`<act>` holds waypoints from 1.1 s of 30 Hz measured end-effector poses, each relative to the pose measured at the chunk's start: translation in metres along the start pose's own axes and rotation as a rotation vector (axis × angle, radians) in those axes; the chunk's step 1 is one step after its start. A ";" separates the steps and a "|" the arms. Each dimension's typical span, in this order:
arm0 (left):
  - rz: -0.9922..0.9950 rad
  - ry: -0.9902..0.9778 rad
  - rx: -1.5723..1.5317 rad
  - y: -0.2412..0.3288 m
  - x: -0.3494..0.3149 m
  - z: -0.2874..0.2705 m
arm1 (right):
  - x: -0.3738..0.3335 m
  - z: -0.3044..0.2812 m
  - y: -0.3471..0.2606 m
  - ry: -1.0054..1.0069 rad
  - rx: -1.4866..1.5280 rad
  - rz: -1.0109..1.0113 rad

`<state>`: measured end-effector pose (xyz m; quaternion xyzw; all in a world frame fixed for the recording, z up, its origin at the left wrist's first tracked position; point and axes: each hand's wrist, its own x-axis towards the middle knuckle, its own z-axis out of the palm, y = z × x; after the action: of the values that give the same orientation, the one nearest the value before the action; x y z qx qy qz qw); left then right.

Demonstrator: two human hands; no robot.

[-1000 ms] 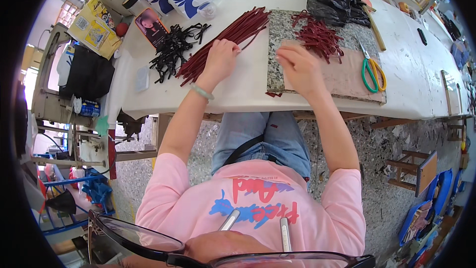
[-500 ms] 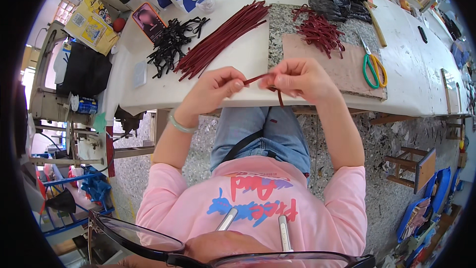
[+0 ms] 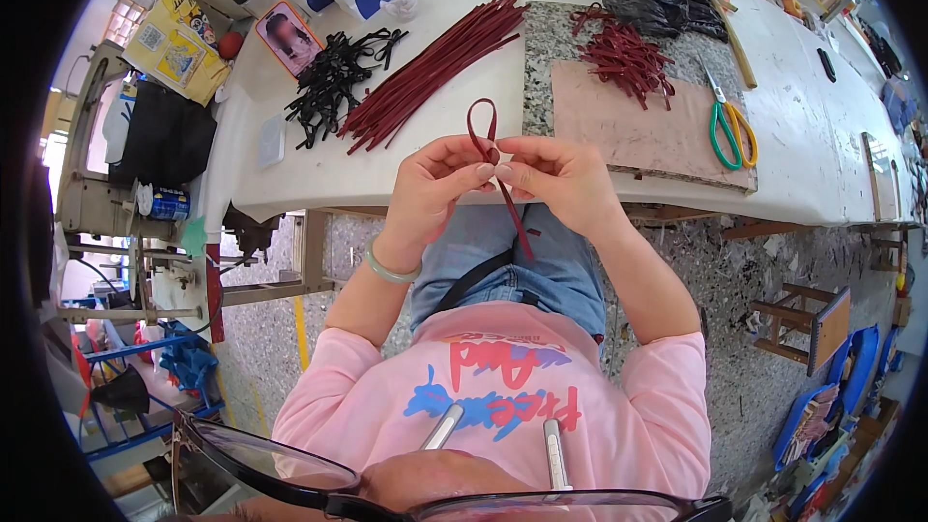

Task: The person ties strips into bows by hand and places them onto a pad on the workstation.

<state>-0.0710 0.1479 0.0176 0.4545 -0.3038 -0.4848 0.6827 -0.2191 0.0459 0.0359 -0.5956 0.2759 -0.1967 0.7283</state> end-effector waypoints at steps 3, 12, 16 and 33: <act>-0.011 -0.010 -0.046 -0.003 0.000 -0.002 | -0.002 0.005 0.002 -0.005 -0.051 -0.092; -0.117 0.052 -0.076 -0.003 -0.001 -0.004 | -0.002 0.005 0.009 0.049 -0.091 -0.058; -0.144 0.049 -0.080 -0.004 0.000 -0.006 | 0.000 0.002 0.011 0.030 -0.103 -0.021; -0.396 -0.560 0.174 0.016 -0.001 -0.014 | 0.007 -0.020 -0.030 -0.446 -0.724 -0.565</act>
<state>-0.0535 0.1553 0.0272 0.4106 -0.4250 -0.6860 0.4245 -0.2252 0.0197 0.0613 -0.8886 -0.0076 -0.1457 0.4349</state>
